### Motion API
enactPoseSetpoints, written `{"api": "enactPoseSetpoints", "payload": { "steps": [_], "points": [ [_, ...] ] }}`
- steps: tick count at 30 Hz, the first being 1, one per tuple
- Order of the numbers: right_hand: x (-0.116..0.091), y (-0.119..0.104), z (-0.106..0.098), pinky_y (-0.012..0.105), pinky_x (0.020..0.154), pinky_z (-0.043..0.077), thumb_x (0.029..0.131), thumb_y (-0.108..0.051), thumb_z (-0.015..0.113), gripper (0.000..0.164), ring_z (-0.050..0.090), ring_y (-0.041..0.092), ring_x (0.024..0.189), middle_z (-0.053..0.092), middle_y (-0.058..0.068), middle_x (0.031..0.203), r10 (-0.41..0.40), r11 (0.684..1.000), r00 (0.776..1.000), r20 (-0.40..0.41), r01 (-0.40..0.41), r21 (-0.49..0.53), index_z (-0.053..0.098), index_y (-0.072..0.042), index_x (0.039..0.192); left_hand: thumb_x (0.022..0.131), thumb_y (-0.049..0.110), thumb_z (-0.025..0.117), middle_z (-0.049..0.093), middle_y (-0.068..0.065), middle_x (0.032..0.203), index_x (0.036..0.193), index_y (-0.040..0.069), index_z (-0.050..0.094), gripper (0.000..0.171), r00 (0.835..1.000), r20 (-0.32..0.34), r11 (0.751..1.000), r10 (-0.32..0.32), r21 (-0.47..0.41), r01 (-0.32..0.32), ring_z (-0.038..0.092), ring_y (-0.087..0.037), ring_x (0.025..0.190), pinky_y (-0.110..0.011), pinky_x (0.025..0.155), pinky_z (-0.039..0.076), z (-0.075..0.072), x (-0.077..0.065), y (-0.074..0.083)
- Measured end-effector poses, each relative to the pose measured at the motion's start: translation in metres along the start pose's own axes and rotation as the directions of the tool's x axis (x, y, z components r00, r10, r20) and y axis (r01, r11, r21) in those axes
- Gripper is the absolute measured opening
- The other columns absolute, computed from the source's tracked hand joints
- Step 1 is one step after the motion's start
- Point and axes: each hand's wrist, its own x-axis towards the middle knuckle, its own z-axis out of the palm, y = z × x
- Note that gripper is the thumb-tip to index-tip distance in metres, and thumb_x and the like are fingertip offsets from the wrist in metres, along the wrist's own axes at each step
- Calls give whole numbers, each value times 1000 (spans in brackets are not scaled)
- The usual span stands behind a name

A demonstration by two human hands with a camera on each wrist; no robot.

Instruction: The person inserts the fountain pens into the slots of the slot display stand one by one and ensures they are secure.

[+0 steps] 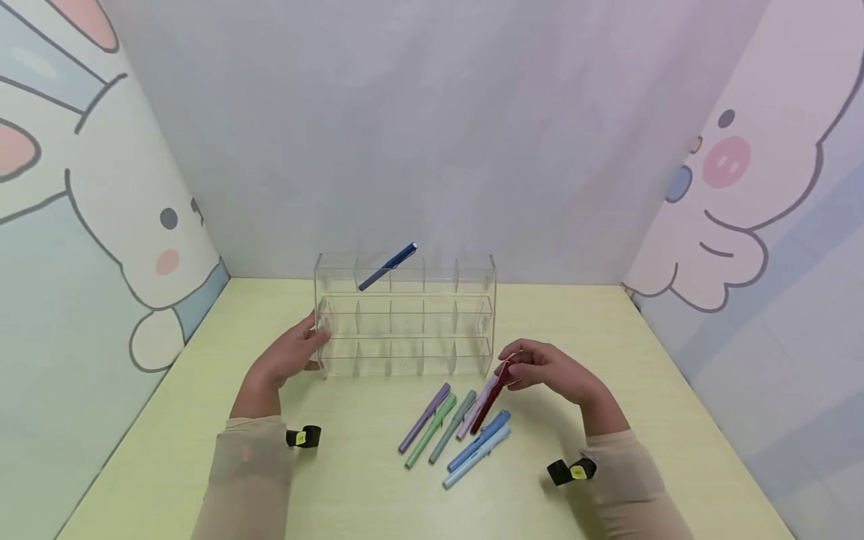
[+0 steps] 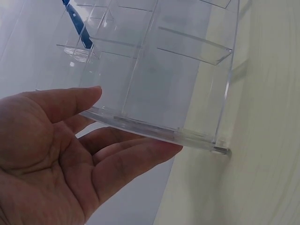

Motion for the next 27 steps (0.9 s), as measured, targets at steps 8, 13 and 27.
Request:
{"api": "enactPoseSetpoints", "payload": {
  "steps": [8, 13, 27],
  "points": [
    [6, 5, 3, 43, 83, 60, 103, -14, 51, 31, 70, 34, 96, 58, 35, 118, -56, 998, 990, -127, 53, -33, 50, 7, 126, 105, 42, 42, 31, -21, 157, 158, 38, 5, 65, 1000, -8, 1000, -12, 10, 12, 42, -43, 136, -51, 96, 53, 1, 1, -1],
    [3, -1, 4, 41, 84, 60, 100, -13, 57, 29, 70, 31, 97, 59, 32, 117, -110, 994, 976, -186, 106, -31, 53, 0, 126, 105, 41, 42, 32, -21, 156, 157, 39, 4, 65, 1000, -3, 1000, -19, 5, 19, 41, -42, 137, -52, 96, 53, 1, 1, -1],
    [-4, -28, 9, 35, 80, 60, 97, -7, 61, 26, 70, 26, 86, 62, 15, 99, -249, 968, 906, -341, 237, -77, 56, 2, 121, 105, 42, 40, 29, -19, 158, 157, 40, 4, 63, 1000, -3, 1000, -1, 28, 1, 37, -43, 140, -55, 98, 51, 0, 1, 0]
  ]
}}
